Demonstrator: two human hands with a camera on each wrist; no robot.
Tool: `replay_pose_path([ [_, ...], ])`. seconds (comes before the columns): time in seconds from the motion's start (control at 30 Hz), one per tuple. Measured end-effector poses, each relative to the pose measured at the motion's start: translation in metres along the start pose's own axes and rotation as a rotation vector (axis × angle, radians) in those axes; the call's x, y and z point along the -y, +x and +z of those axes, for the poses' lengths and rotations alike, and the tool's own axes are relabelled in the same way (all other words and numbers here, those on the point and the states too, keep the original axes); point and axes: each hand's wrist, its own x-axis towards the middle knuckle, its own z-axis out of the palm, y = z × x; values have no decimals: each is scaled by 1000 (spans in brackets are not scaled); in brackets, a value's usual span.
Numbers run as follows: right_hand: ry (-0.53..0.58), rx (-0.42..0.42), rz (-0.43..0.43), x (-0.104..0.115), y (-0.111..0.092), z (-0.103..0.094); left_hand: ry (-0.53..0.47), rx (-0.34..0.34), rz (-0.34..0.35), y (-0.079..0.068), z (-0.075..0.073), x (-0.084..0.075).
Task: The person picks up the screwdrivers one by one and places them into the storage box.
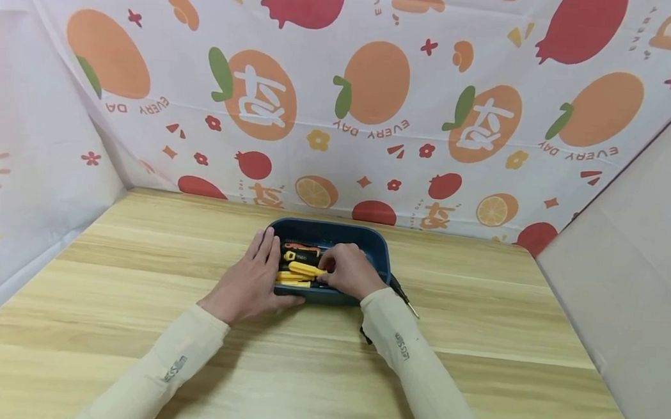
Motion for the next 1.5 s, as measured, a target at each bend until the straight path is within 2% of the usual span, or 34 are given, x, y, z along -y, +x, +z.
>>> replay_pose_path([
  [0.2,14,-1,14,0,-1,-4,-3,6,1,2,-3,-1],
  [0.47,16,2,-9,-1,-1,-6,-9,13,-11,3,-3,0],
  [0.83,46,64,16,-1,0,-5,-19,4,-11,2,-2,0],
  [1.07,76,75,-1,1,-1,-5,-24,3,-5,1,-1,-1],
  [1.27,64,9,-35,-5,-7,-10,-17,1,-6,3,-3,-2],
  [1.4,53,-96,-70,-13,-13,-16,-18,10,-12,2,-2,-1],
  [1.5,69,-180,-50,-20,-19,-25,-37,20,-21,1,-2,-1],
])
